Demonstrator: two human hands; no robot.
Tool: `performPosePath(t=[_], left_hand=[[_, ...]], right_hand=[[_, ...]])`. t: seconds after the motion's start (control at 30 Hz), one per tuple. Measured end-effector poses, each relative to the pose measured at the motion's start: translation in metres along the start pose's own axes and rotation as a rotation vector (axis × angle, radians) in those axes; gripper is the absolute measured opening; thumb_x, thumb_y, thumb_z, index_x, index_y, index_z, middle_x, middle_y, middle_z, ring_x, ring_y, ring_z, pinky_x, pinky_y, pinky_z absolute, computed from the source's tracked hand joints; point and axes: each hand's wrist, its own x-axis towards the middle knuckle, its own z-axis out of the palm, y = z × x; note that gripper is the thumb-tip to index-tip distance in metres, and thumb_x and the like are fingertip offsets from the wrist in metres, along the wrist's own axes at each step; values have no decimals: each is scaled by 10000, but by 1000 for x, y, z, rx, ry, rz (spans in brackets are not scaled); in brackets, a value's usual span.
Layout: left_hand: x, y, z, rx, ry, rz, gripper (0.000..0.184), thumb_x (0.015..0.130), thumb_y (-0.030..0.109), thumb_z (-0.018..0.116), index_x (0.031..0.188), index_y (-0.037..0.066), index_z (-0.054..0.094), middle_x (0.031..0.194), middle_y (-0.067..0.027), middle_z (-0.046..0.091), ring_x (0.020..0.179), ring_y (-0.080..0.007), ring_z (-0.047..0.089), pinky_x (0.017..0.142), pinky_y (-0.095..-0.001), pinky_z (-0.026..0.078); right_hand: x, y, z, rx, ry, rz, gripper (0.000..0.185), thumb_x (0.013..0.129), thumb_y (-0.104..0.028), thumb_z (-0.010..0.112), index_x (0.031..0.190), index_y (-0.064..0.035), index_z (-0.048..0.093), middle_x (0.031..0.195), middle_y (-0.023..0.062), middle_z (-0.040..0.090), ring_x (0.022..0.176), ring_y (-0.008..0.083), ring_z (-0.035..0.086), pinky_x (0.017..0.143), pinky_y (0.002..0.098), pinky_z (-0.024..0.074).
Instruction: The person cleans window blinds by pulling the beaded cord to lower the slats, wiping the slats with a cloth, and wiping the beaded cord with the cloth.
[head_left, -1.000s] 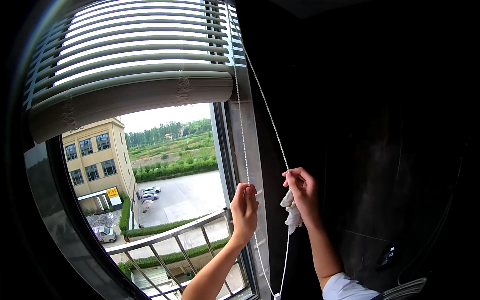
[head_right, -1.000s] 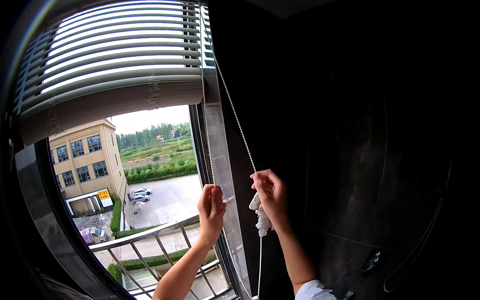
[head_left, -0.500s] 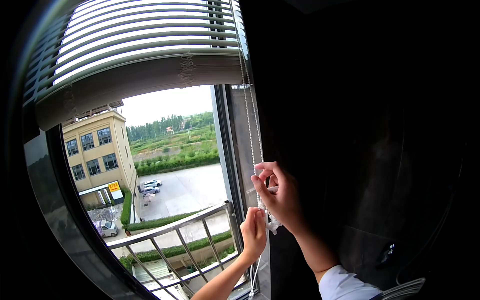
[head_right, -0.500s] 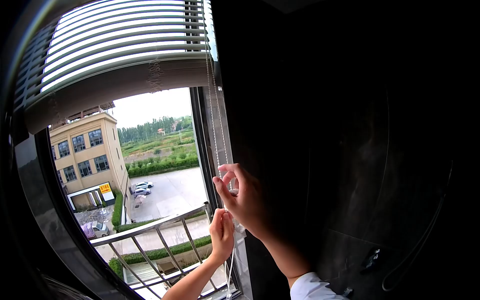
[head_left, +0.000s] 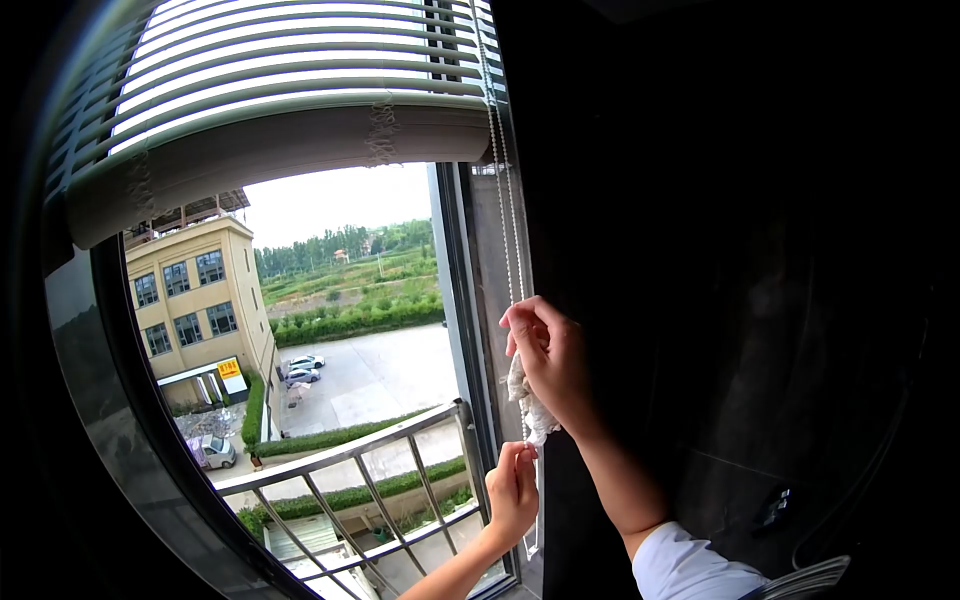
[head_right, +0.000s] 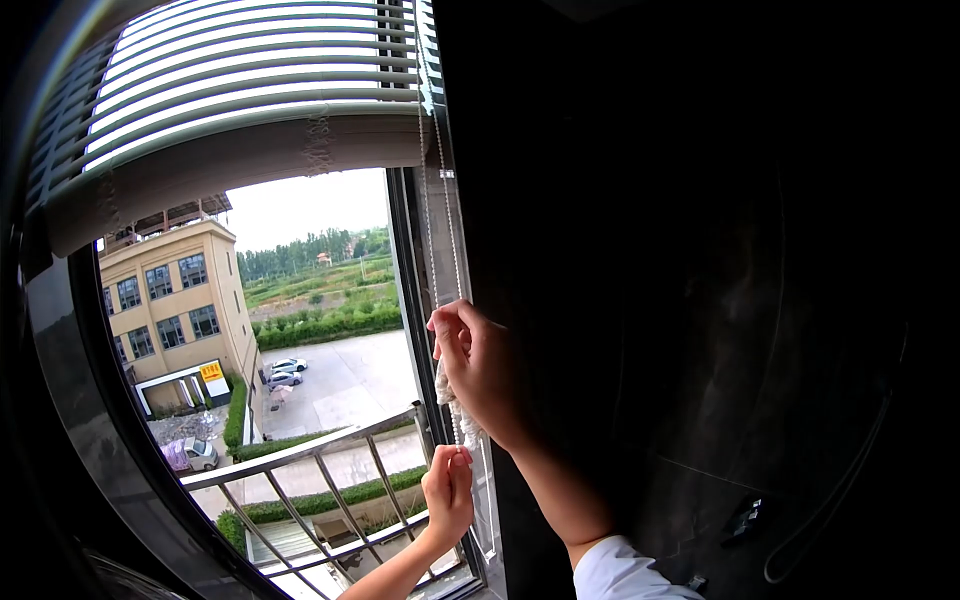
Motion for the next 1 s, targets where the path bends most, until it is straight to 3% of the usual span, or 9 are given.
performPosePath(t=[0.27,0.47,0.53,0.57,0.73,0.87,1.0], left_hand=[[-12,-7,0,-40,-48,-86,49,1085,23,544,1084,-2,586,696,-25,527,552,-70,417,508,-252,309],[-41,-31,-17,-13,-116,-191,62,1071,7,541,1102,-3,594,711,-36,569,573,-78,506,522,-261,387],[-49,-33,-18,-28,-135,-147,150,1128,130,522,1043,16,568,647,15,489,569,-53,463,517,-245,361],[-54,-34,-23,-9,-175,-192,63,1062,0,546,1087,-4,603,697,-54,583,557,-97,522,525,-275,400],[-78,-43,-24,39,-274,-263,49,1047,-2,564,1032,-4,610,671,-101,572,553,-172,592,537,-309,436],[-99,-47,-26,39,-272,-198,56,1051,17,575,1026,-12,615,665,-99,580,585,-203,667,559,-320,493],[-117,-54,-29,9,-312,-217,35,1031,-10,589,1029,-29,617,796,-137,620,672,-233,707,612,-331,532]], right_hand=[[-11,17,-5,18,34,-107,249,1108,-203,603,961,-14,674,758,-3,644,651,36,601,550,202,405],[-49,37,0,5,39,-48,246,1104,-196,607,961,-5,668,782,19,671,658,44,621,547,210,410],[-60,39,-4,-17,25,-18,235,1099,-189,613,957,-10,666,771,17,672,650,46,622,542,214,407],[-66,45,-2,-30,37,-34,228,1095,-184,617,950,-15,666,758,15,667,641,47,620,538,215,408],[-94,48,-10,-33,24,11,230,1093,-163,620,933,-1,654,793,24,670,650,44,617,536,208,403],[-122,57,-17,-4,5,76,216,1094,-135,619,937,11,645,819,26,672,672,45,617,554,205,430],[-151,63,-18,-17,2,112,180,1086,-101,625,960,28,633,844,57,677,696,78,640,593,214,478]])
